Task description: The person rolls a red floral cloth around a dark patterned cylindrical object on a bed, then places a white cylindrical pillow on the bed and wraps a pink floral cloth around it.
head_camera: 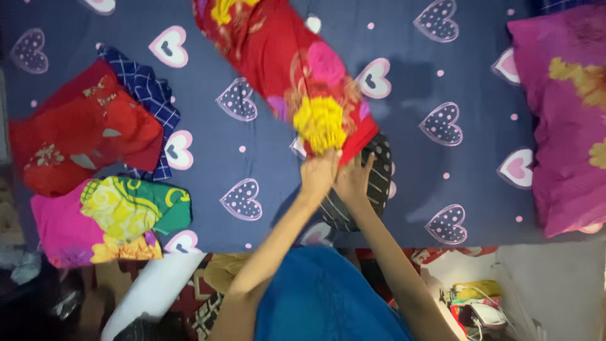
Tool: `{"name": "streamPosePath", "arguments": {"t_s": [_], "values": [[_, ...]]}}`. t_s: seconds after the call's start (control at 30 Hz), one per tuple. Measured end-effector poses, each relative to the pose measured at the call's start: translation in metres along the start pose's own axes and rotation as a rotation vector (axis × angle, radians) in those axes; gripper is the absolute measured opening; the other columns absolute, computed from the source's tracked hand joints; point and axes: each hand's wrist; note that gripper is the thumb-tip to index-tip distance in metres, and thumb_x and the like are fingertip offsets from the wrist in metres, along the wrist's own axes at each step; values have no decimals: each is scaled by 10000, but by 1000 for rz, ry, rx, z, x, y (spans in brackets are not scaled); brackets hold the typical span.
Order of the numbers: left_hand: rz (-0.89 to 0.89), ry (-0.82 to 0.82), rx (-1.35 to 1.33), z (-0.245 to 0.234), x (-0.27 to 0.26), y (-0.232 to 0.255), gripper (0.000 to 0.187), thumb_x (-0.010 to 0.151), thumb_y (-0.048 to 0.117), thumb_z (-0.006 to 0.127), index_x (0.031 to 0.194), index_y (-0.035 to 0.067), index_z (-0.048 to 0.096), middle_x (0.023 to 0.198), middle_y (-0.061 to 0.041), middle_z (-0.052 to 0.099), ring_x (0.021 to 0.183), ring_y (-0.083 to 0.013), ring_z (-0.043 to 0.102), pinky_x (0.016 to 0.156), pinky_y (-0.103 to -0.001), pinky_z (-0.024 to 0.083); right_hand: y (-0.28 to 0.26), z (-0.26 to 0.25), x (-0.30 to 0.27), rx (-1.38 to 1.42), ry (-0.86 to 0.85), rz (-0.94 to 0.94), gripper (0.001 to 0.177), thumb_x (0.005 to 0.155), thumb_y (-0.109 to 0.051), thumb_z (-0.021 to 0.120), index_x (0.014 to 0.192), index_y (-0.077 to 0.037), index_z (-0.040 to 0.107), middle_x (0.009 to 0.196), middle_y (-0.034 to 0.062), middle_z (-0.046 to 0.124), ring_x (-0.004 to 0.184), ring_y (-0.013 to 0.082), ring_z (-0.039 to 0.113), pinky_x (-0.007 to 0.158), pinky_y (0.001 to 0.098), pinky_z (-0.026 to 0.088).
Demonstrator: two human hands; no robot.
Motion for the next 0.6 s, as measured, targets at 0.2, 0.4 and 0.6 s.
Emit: {"name": "streamPosePath", "arguments": {"t_s": [0.2,0.4,0.6], "values": [[-116,-85,-170,13,-49,38,274,1021,321,605,965,55,638,766,-211,685,736,-397,697,657,-517,537,40,33,-6,120,212,-93,614,930,-379,559,1493,-138,513,1548,157,503,1470,372,390,1207,629,168],[23,-11,-247,19,-60,17,327,1004,185,647,1307,87,576,1219,-136,625,1162,-325,595,943,-476,466,46,-2,-10,223,180,42,506,829,-350,706,1249,-74,647,1306,147,634,1274,364,519,1135,541,328],[124,67,81,16,-65,-12,474,782,320,786,1188,125,641,1229,-69,598,1195,-263,542,1029,-546,361,78,3,-22,752,234,298,425,929,-361,724,1251,-84,708,1263,158,707,1178,341,660,1031,429,517]]}}
Point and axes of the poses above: each hand's wrist, its own x-axis towards the middle knuckle, its own z-axis out of the palm, y = z × x
